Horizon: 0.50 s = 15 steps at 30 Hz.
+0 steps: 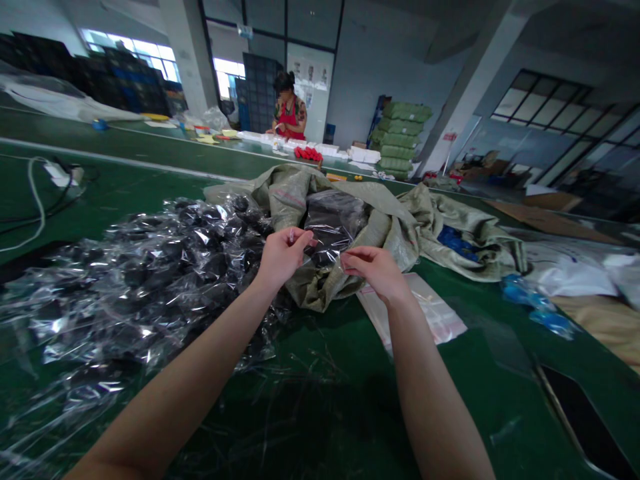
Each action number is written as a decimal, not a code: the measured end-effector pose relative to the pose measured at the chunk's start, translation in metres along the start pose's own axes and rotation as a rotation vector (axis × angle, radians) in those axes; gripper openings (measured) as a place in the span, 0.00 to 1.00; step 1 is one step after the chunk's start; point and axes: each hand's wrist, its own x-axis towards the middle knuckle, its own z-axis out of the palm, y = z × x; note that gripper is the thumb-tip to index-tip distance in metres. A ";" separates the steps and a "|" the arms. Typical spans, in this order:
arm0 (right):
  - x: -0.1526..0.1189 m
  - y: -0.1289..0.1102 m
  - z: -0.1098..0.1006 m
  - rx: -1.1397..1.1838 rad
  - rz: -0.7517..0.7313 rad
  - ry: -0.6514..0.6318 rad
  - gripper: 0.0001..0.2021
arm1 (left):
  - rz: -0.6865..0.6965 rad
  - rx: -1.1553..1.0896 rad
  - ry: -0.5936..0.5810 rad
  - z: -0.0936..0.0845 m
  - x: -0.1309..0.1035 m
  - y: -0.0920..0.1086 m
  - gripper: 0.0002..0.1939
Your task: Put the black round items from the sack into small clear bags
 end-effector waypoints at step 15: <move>0.000 -0.008 0.002 0.188 -0.001 0.131 0.10 | -0.003 -0.126 0.097 -0.007 0.004 0.012 0.12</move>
